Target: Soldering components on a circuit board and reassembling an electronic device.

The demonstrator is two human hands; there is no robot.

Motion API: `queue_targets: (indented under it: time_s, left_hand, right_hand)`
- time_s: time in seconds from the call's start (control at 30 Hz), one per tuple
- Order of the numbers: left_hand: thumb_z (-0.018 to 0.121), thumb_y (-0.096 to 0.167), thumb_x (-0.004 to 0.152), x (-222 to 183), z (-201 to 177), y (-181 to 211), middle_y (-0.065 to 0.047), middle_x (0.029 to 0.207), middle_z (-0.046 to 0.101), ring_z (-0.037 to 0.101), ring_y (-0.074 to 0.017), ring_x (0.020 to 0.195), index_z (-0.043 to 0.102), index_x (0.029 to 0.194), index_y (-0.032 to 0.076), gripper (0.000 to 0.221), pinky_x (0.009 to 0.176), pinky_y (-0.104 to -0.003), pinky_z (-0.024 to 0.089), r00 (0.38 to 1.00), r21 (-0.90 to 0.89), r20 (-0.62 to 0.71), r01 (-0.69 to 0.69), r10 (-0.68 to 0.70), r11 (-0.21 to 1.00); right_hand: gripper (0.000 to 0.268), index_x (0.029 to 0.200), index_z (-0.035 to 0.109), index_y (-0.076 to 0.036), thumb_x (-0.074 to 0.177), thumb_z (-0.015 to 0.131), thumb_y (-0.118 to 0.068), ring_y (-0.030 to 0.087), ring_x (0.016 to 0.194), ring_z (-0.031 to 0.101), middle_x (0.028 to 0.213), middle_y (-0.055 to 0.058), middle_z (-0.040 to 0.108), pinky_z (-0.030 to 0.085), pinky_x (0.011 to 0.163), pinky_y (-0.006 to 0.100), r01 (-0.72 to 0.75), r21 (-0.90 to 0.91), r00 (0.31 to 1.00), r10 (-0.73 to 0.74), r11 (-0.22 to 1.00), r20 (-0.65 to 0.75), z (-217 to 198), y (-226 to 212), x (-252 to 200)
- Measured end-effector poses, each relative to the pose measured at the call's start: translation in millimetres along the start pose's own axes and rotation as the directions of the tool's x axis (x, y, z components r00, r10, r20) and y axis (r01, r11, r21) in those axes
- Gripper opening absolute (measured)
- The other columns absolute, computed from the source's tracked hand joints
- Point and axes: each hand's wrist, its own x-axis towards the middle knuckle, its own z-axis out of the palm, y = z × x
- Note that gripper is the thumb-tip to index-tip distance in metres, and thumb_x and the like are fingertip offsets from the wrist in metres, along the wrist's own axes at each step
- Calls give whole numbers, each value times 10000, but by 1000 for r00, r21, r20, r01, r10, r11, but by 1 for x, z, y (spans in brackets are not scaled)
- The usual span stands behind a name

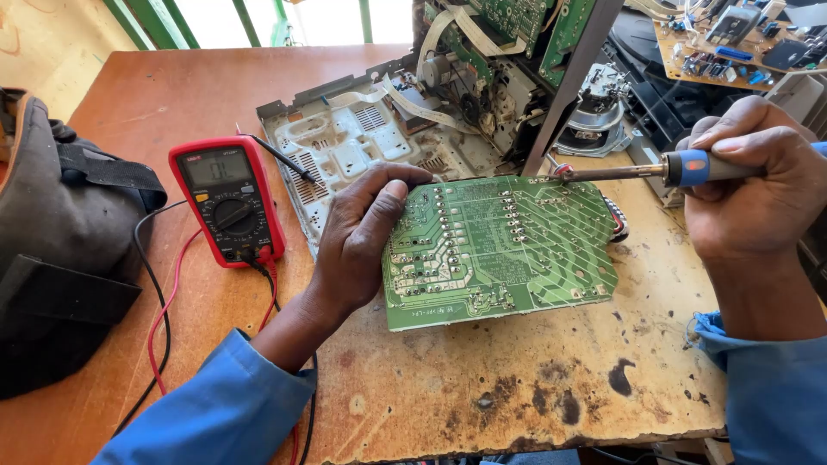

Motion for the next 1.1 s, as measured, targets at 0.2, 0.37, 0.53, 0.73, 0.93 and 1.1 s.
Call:
queue_targets:
  time_s: [0.2, 0.37, 0.53, 0.73, 0.93, 1.1]
  left_hand:
    - [442, 302, 998, 0, 0, 0, -40, 1025, 726, 648, -151, 942, 719, 1069, 93, 354, 844, -301, 473, 1000, -13, -2, 3, -3, 1000]
    - [443, 302, 999, 0, 0, 0, -37, 1023, 725, 644, -146, 930, 719, 1061, 91, 353, 830, -297, 474, 1000, -24, -8, -1, 1, 1000]
    - [437, 303, 1006, 0, -1, 0, -50, 1045, 733, 658, -161, 961, 719, 1066, 88, 360, 856, -308, 487, 1000, -8, -9, -27, 27, 1000]
    - [435, 276, 1005, -1, -2, -4, -48, 1024, 730, 657, -169, 942, 713, 1063, 90, 340, 840, -313, 486, 999, 5, -19, -43, 43, 999]
    - [429, 308, 1007, -2, -3, -8, -40, 1028, 721, 644, -162, 933, 708, 1078, 105, 352, 827, -309, 474, 999, -17, 0, -39, 39, 999]
    - [430, 308, 991, 0, -4, -4, -40, 1015, 739, 656, -166, 907, 712, 1058, 109, 352, 800, -318, 478, 1000, 6, 5, -16, 16, 1000]
  right_hand:
    - [118, 778, 578, -96, 802, 547, -207, 185, 634, 435, 766, 32, 521, 300, 523, 279, 40, -47, 999, -40, 998, 5, -9, 6, 1]
    - [123, 784, 576, -107, 817, 555, -224, 188, 693, 484, 786, 31, 535, 328, 549, 274, 40, -41, 999, -40, 998, 8, -13, 9, 2]
    - [139, 775, 576, -95, 827, 547, -220, 175, 639, 428, 779, 33, 524, 318, 548, 266, 61, -46, 997, -59, 997, 45, -11, 7, 2]
    - [156, 802, 566, -94, 815, 538, -247, 147, 562, 356, 716, 32, 475, 290, 555, 275, 33, -43, 997, -29, 999, 78, -7, 3, 2]
    - [192, 781, 538, -59, 771, 543, -251, 154, 501, 278, 566, 63, 313, 221, 536, 287, 32, -4, 994, -31, 999, 107, 1, -1, 1]
    - [148, 714, 588, -101, 716, 575, -249, 177, 494, 370, 691, 46, 519, 248, 455, 276, 22, 22, 1000, -22, 1000, 15, 4, 0, 3]
